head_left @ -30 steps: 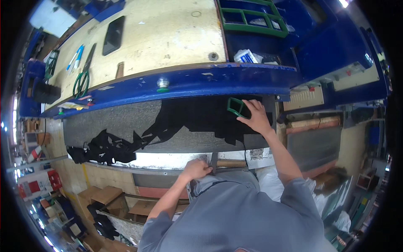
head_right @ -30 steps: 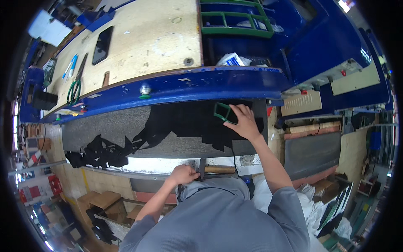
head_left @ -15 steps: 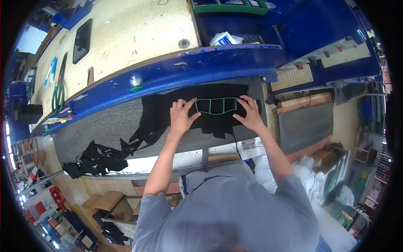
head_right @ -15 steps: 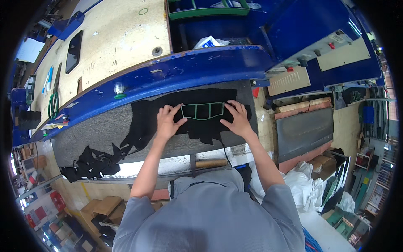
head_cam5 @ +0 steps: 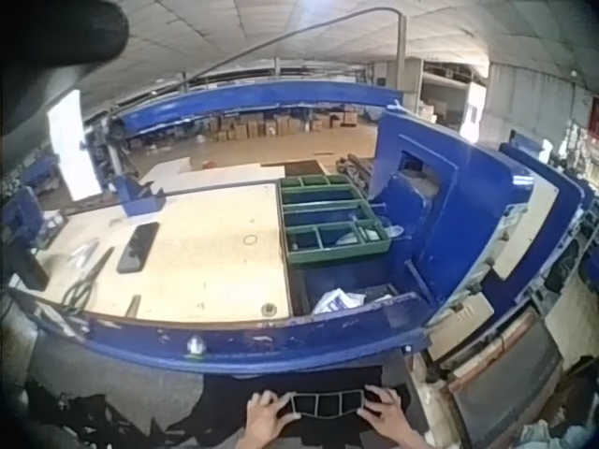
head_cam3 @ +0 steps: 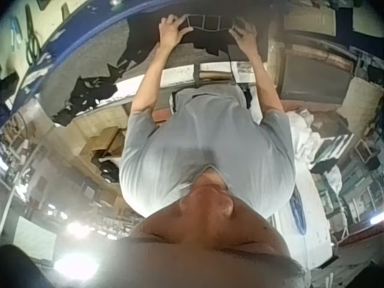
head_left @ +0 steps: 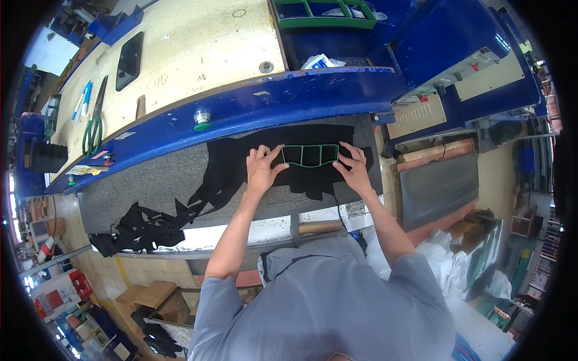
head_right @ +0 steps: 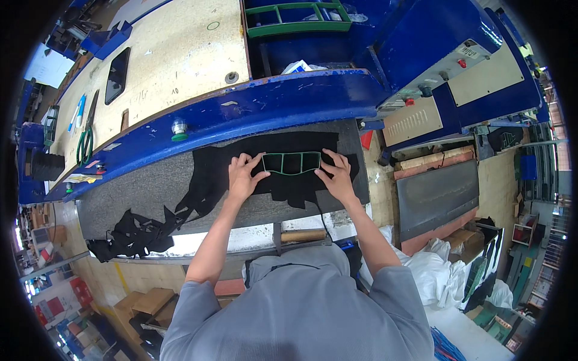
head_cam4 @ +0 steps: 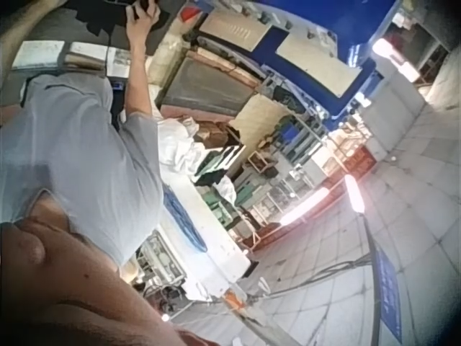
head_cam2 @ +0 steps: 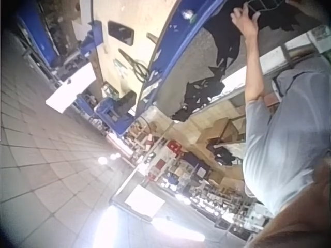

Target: Cutting out footwear patterns from black fabric using a stencil and scissors.

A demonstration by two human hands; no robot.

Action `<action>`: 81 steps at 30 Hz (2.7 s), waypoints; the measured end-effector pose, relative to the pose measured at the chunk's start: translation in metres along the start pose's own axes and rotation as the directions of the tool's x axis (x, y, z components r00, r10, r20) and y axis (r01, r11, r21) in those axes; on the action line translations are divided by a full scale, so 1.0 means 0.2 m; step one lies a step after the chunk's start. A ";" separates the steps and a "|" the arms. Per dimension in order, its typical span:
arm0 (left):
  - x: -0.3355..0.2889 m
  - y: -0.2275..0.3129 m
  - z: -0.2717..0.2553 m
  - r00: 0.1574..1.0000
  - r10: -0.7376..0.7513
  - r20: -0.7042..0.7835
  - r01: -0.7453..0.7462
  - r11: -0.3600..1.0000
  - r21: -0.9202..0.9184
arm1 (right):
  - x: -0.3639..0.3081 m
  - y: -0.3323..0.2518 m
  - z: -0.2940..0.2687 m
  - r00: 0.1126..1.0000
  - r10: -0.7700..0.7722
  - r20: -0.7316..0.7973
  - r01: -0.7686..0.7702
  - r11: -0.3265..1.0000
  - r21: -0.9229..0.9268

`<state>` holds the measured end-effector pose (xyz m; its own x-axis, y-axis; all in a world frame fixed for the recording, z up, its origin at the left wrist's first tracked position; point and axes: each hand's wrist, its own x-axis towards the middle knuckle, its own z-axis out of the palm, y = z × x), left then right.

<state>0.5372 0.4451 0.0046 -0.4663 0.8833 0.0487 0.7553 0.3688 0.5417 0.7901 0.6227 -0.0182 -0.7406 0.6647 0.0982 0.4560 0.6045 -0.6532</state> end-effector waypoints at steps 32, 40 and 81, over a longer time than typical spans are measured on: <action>-0.72 0.14 0.18 0.950 -0.109 -0.292 0.127 0.991 0.044 | 0.66 -1.42 0.25 0.891 -0.450 0.064 0.343 0.758 0.555; -0.66 0.13 0.14 0.921 -0.264 -0.286 0.271 0.962 -0.014 | 0.57 -1.44 0.13 0.902 -0.397 0.173 0.182 0.710 0.680; -0.62 0.17 -0.01 0.922 -0.348 -0.168 0.294 0.914 -0.281 | -0.24 -0.53 -0.09 0.928 0.241 0.285 -0.339 0.863 0.374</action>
<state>0.6189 0.3480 0.0187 -0.7706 0.6373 -0.0024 0.4238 0.5153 0.7449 0.7858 0.5340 0.0600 -0.7182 0.6369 -0.2803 0.4599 0.1322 -0.8781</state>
